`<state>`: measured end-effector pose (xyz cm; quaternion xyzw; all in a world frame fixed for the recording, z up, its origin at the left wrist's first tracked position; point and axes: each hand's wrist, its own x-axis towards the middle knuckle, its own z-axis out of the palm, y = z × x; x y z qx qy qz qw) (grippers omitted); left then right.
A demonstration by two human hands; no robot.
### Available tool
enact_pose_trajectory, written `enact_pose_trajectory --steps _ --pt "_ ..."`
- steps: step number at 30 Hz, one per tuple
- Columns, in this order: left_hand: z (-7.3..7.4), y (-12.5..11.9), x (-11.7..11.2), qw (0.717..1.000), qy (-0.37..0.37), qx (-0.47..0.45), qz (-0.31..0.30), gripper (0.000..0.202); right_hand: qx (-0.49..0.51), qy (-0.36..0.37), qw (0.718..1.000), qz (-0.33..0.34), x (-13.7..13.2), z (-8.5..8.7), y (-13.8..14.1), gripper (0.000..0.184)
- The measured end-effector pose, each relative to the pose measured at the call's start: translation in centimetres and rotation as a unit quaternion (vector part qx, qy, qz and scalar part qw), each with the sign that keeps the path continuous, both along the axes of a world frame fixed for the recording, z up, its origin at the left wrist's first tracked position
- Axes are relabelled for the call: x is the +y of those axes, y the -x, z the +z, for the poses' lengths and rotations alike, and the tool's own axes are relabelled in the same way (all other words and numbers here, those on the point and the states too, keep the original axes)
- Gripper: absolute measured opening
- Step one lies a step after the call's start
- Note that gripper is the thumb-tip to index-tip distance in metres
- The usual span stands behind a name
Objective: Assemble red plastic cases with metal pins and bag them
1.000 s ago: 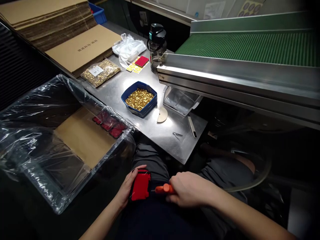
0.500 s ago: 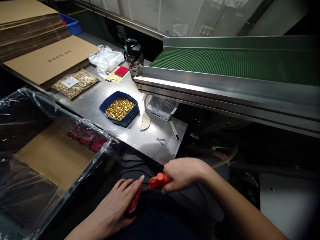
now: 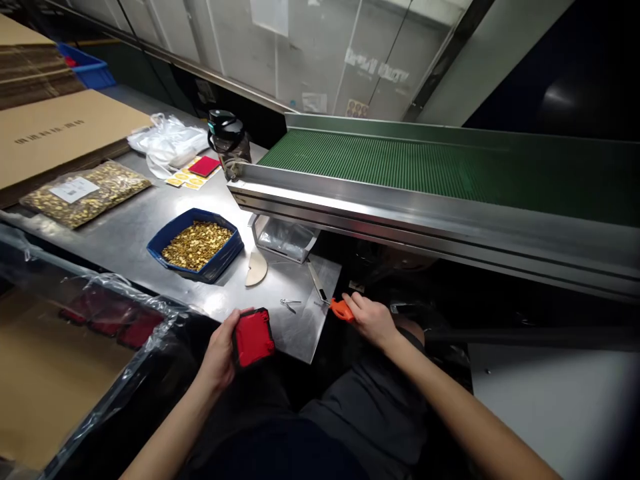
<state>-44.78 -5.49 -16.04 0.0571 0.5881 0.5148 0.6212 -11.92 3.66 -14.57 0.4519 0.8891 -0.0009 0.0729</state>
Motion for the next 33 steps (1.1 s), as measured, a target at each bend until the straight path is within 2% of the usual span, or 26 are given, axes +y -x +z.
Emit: enact_pose_trajectory --steps 2,5,11,14,22,30,33 --pt "-1.2 -0.5 1.4 0.997 -0.02 0.068 -0.012 0.053 0.001 -0.008 1.0 0.015 1.6 -2.4 -0.3 0.039" --pt "-2.0 -0.9 2.2 0.98 -0.051 0.194 -0.017 0.05 0.006 -0.023 1.0 0.011 3.2 -5.0 -0.9 0.036" --pt "-2.7 -1.5 1.9 0.925 -0.087 0.362 -0.077 0.047 0.013 -0.07 0.99 -0.124 4.4 -7.7 -1.9 0.036" --pt "-3.1 -1.9 2.3 0.899 -0.097 0.412 -0.108 0.047 0.014 -0.064 0.986 -0.154 4.6 -8.2 -2.1 0.035" --pt "-3.1 -2.1 2.2 0.848 -0.106 0.499 -0.142 0.041 0.019 -0.034 0.989 -0.142 3.9 -7.7 -2.4 0.045" --pt "-3.0 -0.9 1.7 0.822 -0.12 0.541 -0.13 0.034 -0.002 -0.034 0.988 -0.152 3.8 -9.2 -2.5 0.041" --pt "-2.5 -0.9 1.6 0.81 -0.13 0.562 -0.111 0.034 0.002 -0.031 0.985 -0.168 3.7 -9.7 -2.4 0.041"
